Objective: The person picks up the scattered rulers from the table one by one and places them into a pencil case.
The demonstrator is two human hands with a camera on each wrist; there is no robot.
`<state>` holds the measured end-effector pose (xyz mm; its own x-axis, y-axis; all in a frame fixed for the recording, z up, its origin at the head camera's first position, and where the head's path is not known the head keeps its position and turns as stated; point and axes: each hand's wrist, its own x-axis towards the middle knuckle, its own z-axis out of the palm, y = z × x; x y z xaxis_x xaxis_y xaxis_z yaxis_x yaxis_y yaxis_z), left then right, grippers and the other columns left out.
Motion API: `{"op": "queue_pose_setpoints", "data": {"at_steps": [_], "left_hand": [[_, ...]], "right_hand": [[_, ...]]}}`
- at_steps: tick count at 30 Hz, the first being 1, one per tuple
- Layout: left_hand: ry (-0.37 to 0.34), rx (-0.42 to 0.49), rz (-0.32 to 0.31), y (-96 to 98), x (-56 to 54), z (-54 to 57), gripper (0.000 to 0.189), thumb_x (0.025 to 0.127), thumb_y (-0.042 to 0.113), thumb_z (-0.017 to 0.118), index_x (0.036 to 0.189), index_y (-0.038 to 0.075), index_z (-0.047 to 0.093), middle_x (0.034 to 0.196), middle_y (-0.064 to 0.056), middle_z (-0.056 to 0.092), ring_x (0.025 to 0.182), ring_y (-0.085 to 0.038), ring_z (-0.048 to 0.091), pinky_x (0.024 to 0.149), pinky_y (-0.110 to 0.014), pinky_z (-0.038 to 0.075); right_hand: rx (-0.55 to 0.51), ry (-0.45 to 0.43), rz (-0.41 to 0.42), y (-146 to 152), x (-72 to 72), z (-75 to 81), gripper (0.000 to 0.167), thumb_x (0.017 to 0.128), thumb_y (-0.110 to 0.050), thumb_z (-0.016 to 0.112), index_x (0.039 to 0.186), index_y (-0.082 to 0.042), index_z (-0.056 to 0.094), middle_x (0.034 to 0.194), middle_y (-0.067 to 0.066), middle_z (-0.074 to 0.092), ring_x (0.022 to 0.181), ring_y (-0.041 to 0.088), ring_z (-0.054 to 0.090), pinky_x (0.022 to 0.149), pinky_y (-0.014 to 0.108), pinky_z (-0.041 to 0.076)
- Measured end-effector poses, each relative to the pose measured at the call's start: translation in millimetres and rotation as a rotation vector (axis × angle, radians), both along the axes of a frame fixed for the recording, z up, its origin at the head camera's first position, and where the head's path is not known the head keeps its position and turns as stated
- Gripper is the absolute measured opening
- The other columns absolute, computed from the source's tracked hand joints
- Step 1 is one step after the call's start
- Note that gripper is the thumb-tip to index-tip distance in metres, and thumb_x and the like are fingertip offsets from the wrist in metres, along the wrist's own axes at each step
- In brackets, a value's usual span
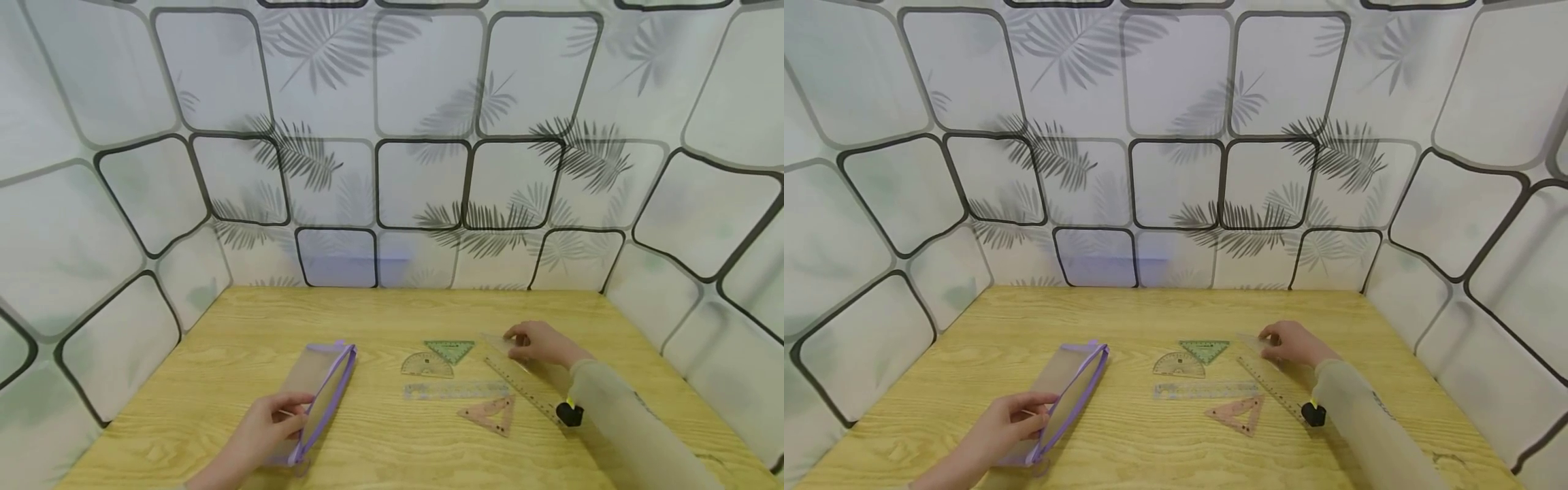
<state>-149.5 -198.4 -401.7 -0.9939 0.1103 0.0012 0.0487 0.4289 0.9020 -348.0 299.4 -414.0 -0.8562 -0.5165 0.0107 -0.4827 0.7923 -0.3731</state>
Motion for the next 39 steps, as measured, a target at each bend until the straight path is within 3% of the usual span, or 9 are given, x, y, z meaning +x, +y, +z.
{"op": "queue_pose_setpoints", "data": {"at_steps": [6, 12, 18, 25, 32, 39], "left_hand": [[-0.003, 0.003, 0.016, -0.1, -0.9, 0.8, 0.036, 0.089, 0.002, 0.064, 0.123, -0.012, 0.061, 0.094, -0.01, 0.064, 0.075, -0.007, 0.062, 0.068, -0.024, 0.06], [-0.024, 0.003, 0.033, 0.4, -2.4, 3.1, 0.036, 0.091, 0.003, 0.063, 0.124, -0.01, 0.061, 0.095, -0.009, 0.064, 0.079, -0.01, 0.063, 0.07, -0.024, 0.06], [-0.023, 0.003, 0.006, -0.6, -3.2, 3.0, 0.035, 0.092, 0.004, 0.063, 0.124, -0.011, 0.061, 0.095, -0.01, 0.064, 0.078, -0.009, 0.062, 0.07, -0.025, 0.06], [-0.023, 0.017, -0.003, -1.6, -1.9, 2.3, 0.036, 0.092, 0.002, 0.063, 0.124, -0.013, 0.06, 0.094, -0.009, 0.062, 0.076, -0.007, 0.061, 0.07, -0.025, 0.06], [-0.029, 0.02, 0.011, -0.6, 0.1, 2.4, 0.037, 0.091, 0.002, 0.063, 0.126, -0.013, 0.059, 0.094, -0.01, 0.062, 0.076, -0.008, 0.061, 0.07, -0.024, 0.06], [-0.041, 0.015, 0.024, 0.0, 0.6, 2.3, 0.038, 0.091, 0.002, 0.063, 0.126, -0.012, 0.058, 0.094, -0.009, 0.061, 0.076, -0.008, 0.061, 0.07, -0.025, 0.06]], "right_hand": [[0.023, 0.061, 0.024, 0, 3.2, 8.4, 0.025, 0.092, -0.014, 0.067, 0.113, 0.0, 0.071, 0.089, 0.003, 0.07, 0.073, 0.006, 0.056, 0.064, 0.029, 0.049], [0.04, 0.094, 0.036, 0, 4.1, 14.8, 0.019, 0.092, -0.015, 0.067, 0.107, -0.005, 0.073, 0.093, 0.004, 0.071, 0.077, 0.008, 0.06, 0.067, 0.031, 0.053], [0.036, 0.065, 0.032, 1, 1.7, 15.9, 0.017, 0.092, -0.018, 0.068, 0.106, -0.01, 0.073, 0.094, 0.0, 0.071, 0.076, 0.005, 0.06, 0.067, 0.029, 0.053], [0.009, 0.015, 0.041, 0, 3.7, 18.4, 0.018, 0.093, -0.015, 0.067, 0.109, -0.008, 0.072, 0.092, 0.002, 0.07, 0.073, 0.004, 0.058, 0.063, 0.027, 0.051], [-0.054, -0.065, 0.029, -3, 9.1, 26.0, 0.019, 0.093, -0.005, 0.062, 0.11, 0.001, 0.07, 0.085, 0.005, 0.068, 0.066, 0.015, 0.06, 0.053, 0.024, 0.052], [-0.023, -0.012, -0.015, -7, 10.8, 36.2, 0.012, 0.091, -0.006, 0.065, 0.1, -0.001, 0.072, 0.081, 0.004, 0.068, 0.066, 0.013, 0.059, 0.056, 0.026, 0.051]]}}
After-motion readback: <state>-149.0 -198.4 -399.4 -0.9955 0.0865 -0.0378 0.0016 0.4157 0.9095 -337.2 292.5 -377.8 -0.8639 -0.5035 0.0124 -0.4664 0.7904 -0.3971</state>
